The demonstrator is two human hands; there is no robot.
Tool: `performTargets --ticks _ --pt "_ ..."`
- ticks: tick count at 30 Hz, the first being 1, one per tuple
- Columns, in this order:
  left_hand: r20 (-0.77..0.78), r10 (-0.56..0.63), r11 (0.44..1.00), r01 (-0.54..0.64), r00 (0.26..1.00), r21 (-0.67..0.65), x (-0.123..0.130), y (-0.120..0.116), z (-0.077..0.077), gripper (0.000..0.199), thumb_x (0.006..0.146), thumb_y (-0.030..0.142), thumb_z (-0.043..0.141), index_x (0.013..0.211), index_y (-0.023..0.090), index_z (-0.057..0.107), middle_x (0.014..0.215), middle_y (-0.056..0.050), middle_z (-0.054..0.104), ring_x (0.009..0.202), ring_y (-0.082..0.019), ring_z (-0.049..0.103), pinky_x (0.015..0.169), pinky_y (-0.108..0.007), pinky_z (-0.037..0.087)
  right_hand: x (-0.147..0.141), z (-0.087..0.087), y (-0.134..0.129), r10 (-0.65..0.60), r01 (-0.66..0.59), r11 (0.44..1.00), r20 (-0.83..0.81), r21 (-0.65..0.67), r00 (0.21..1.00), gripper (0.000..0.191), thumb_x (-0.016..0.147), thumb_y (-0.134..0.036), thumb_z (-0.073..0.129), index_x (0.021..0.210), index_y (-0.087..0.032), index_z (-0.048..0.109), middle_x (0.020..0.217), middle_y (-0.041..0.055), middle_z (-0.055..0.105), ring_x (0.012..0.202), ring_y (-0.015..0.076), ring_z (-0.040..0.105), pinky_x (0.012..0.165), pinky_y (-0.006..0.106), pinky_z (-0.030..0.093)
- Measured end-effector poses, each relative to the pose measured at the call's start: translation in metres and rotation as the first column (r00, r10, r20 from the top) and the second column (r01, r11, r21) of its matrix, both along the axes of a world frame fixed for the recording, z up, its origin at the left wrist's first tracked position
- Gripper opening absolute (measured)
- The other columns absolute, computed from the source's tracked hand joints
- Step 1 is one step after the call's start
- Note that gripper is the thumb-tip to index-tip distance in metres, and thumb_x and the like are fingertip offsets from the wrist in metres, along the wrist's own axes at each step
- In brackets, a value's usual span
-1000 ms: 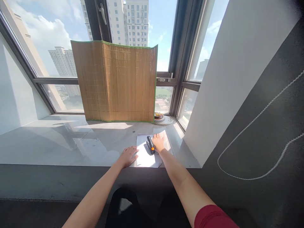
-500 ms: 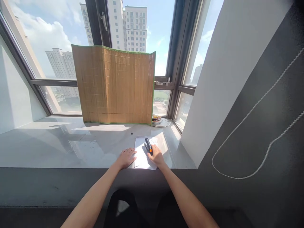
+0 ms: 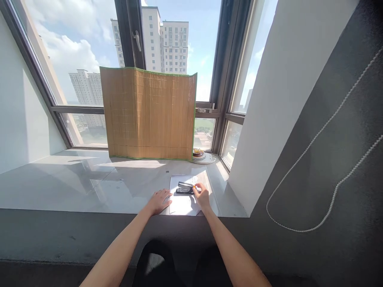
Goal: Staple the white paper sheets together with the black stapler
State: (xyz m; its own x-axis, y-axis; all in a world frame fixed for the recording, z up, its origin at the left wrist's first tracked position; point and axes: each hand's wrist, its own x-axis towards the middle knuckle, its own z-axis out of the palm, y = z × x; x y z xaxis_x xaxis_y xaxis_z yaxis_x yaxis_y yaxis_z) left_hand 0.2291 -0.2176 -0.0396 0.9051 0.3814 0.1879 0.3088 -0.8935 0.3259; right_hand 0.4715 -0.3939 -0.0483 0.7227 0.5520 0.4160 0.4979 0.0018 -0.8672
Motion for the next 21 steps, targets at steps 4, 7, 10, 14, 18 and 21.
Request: performTargets --ticks 4,7,10,14,18,21 --pt "-0.002 -0.002 1.0 0.002 1.0 -0.013 0.0 0.0 0.002 0.042 0.106 0.043 0.053 0.143 0.029 0.069 0.153 -0.013 0.065 0.144 -0.033 0.057 0.12 -0.049 0.043 0.004 -0.002 -0.002 0.011 -0.01 1.0 -0.016 0.022 1.0 0.032 0.09 -0.051 0.058 0.091 -0.023 0.073 0.1 0.0133 0.08 0.102 0.0294 0.076 0.086 0.039 0.061" --pt "0.008 0.006 0.999 -0.006 1.0 -0.048 -0.001 0.001 0.002 0.043 0.106 0.043 0.052 0.142 0.03 0.071 0.153 -0.012 0.065 0.145 -0.032 0.057 0.121 -0.049 0.043 0.006 -0.003 -0.001 -0.023 0.025 1.0 -0.062 0.018 0.998 0.037 0.09 -0.056 0.055 0.09 -0.022 0.071 0.095 0.0126 0.079 0.092 0.0283 0.076 0.079 0.036 0.058" --pt "0.019 0.024 0.996 -0.022 1.0 -0.091 -0.001 0.002 0.0 0.042 0.107 0.042 0.049 0.139 0.031 0.072 0.155 -0.01 0.065 0.145 -0.031 0.057 0.124 -0.051 0.042 0.007 -0.003 0.001 -0.058 0.058 0.998 -0.078 0.001 0.995 0.037 0.088 -0.057 0.053 0.083 -0.023 0.067 0.085 0.0101 0.078 0.081 0.0261 0.074 0.074 0.034 0.056" --pt "0.141 0.166 0.938 -0.112 0.976 -0.327 0.011 0.003 0.004 0.04 0.103 0.042 0.052 0.133 0.026 0.074 0.151 -0.012 0.068 0.146 -0.031 0.059 0.126 -0.051 0.043 0.006 -0.003 0.004 -0.069 0.069 0.998 -0.079 -0.007 0.994 0.036 0.086 -0.059 0.052 0.076 -0.025 0.061 0.079 0.0083 0.075 0.075 0.0247 0.072 0.068 0.032 0.054" --pt "0.414 0.545 0.608 -0.003 0.729 -0.794 0.037 -0.004 0.015 0.056 0.11 0.043 0.034 0.159 0.023 0.054 0.17 -0.013 0.052 0.16 -0.025 0.047 0.13 -0.046 0.044 0.007 -0.004 0.005 -0.096 0.094 0.995 -0.081 -0.03 0.992 0.036 0.088 -0.059 0.05 0.078 -0.026 0.06 0.079 0.0096 0.075 0.074 0.0255 0.072 0.068 0.032 0.053" --pt "0.36 0.665 0.337 0.168 0.655 -0.926 0.05 -0.012 0.016 0.069 0.112 0.049 0.02 0.169 0.017 0.04 0.176 -0.017 0.043 0.162 -0.024 0.046 0.131 -0.042 0.045 0.008 -0.004 0.004 -0.114 0.111 0.993 -0.073 -0.046 0.991 0.04 0.092 -0.061 0.048 0.076 -0.026 0.058 0.078 0.0095 0.074 0.074 0.0252 0.071 0.066 0.032 0.05"
